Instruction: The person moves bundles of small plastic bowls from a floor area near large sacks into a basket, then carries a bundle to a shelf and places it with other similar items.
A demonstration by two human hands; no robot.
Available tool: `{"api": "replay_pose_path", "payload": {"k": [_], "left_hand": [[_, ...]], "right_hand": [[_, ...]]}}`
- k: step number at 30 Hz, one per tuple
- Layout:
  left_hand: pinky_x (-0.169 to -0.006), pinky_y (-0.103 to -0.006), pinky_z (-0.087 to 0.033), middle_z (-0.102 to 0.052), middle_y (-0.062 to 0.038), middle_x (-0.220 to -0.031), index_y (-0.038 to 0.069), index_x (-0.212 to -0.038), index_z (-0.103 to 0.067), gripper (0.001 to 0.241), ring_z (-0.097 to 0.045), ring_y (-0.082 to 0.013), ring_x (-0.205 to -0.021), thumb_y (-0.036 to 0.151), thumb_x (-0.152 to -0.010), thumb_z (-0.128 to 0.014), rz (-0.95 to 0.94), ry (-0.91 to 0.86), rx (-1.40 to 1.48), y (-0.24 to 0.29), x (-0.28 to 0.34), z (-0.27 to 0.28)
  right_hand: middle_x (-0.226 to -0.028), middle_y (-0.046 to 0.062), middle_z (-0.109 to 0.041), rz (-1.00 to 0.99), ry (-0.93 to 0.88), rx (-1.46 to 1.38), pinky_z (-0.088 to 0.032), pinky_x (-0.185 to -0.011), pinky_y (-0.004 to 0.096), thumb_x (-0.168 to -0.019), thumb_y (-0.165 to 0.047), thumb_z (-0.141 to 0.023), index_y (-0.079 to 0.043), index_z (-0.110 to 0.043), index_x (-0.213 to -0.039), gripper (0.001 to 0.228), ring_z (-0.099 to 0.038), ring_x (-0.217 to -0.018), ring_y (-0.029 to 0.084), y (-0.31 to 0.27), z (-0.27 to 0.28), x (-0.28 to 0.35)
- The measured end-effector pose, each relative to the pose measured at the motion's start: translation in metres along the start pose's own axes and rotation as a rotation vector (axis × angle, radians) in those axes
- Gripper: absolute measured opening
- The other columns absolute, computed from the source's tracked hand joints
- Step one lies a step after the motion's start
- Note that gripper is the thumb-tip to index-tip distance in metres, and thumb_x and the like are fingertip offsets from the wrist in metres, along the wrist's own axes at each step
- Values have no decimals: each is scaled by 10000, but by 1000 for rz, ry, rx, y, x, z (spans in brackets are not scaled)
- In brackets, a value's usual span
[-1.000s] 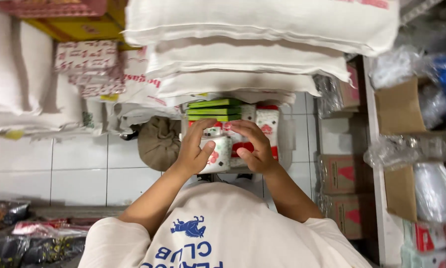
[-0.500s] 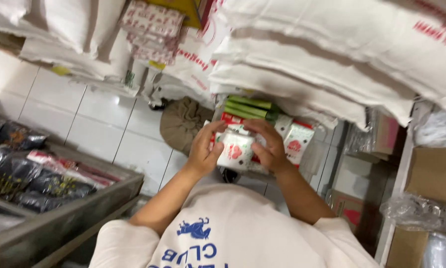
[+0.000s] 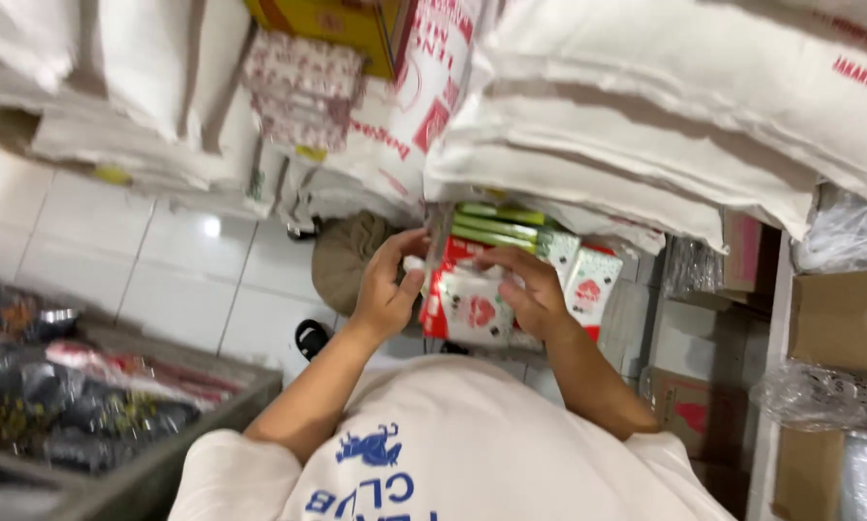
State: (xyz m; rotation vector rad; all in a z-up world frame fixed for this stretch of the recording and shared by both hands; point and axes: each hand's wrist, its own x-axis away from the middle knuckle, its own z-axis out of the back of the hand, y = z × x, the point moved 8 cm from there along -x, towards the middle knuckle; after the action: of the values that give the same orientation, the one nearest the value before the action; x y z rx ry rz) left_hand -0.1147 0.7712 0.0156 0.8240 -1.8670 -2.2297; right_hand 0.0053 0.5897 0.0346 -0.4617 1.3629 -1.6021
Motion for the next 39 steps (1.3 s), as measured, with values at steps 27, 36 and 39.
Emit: {"api": "replay_pose_path", "payload": {"k": [27, 36, 39], "left_hand": [[-1015, -375, -512, -699, -118, -1232, 14, -1393, -559, 429, -655, -232, -1107, 204, -1011, -608, 48, -228, 86, -50, -91, 235], [-1007, -361, -533, -690, -126, -1217, 34, -1333, -581, 359, -674, -226, -1121, 278, -1070, -584, -146, -149, -68, -17, -177, 240], [-841, -351, -554, -667, -104, -1193, 43, -1339, -578, 428, -650, -218, -976, 341, -1032, -564, -44, -147, 95, -27, -245, 240]], "right_hand": [[-1215, 148, -695, -107, 298, -10, -498, -1050, 354, -1048, -268, -551, 46, -659, -1271, 400, -655, -1156, 237, -17, -186, -167], [-1224, 110, -691, -35, 262, 1, -517, -1068, 355, -1038, -339, -576, 6, -685, -1248, 418, -649, -1183, 203, -7, -142, -227], [-1262, 103, -655, -76, 322, 11, -516, -998, 345, -1054, -368, -557, 5, -678, -1263, 444, -608, -1142, 181, -10, -109, -275]]}}
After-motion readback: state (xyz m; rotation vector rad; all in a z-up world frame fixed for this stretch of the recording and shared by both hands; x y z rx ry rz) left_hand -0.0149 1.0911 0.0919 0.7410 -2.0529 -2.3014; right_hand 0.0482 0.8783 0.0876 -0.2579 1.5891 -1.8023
